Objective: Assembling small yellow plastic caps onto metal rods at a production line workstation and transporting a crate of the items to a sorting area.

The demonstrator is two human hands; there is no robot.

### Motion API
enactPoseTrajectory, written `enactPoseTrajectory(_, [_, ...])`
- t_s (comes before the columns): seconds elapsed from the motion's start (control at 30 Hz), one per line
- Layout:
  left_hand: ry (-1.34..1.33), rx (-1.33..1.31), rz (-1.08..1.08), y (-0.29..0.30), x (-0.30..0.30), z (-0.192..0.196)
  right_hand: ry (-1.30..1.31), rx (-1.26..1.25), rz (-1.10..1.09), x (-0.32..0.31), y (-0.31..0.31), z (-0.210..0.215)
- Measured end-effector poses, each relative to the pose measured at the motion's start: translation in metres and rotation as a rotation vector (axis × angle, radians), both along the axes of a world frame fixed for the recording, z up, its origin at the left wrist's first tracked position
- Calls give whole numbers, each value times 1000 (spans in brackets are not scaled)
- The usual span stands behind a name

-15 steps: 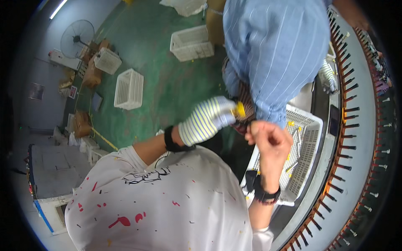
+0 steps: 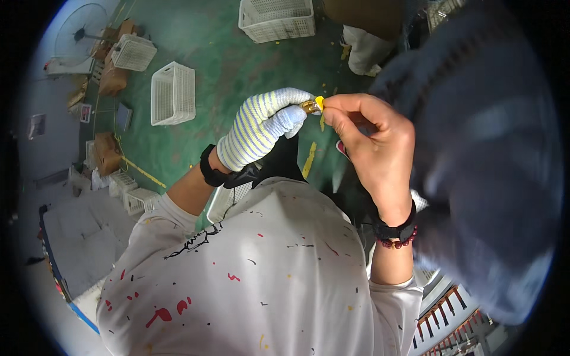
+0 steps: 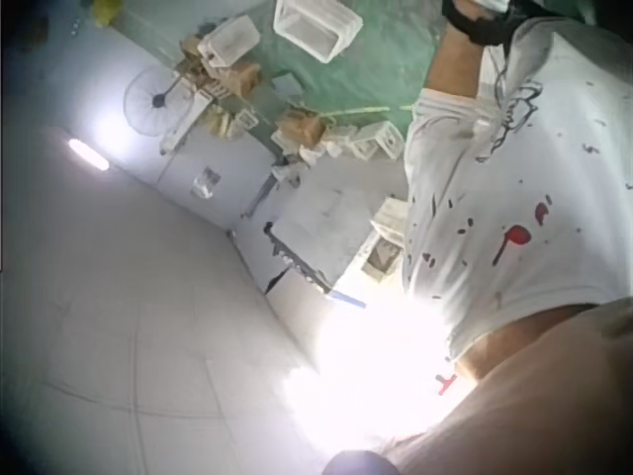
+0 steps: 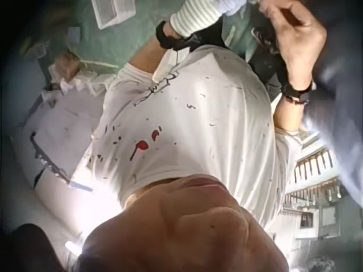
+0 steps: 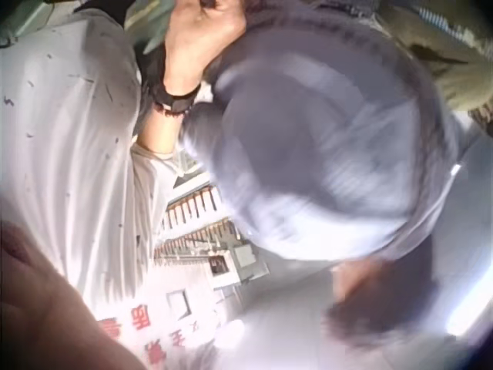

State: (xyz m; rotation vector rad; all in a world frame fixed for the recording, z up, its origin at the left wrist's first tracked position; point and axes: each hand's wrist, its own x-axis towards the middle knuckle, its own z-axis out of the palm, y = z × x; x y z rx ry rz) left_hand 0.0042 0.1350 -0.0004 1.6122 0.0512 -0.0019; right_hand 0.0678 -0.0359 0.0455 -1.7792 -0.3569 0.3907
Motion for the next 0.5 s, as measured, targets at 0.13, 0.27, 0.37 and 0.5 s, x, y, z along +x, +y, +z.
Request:
enactPoseTrajectory(0.13, [126,-188,-136,73,59,-10,-253,-10,79,60,63,-10])
enactPoseTrajectory(0.27, [185,-96,-174,125,117,-18,-289,-156,190,125,114,-14])
enactPoseTrajectory(0.37, [268,-220,-165,163,150,-30,-64,-133,236,166,151,-17])
enactPoseTrajectory(0.5, [208,-184,-194,211,205,-49,-69,-153,254,221,195,-30])
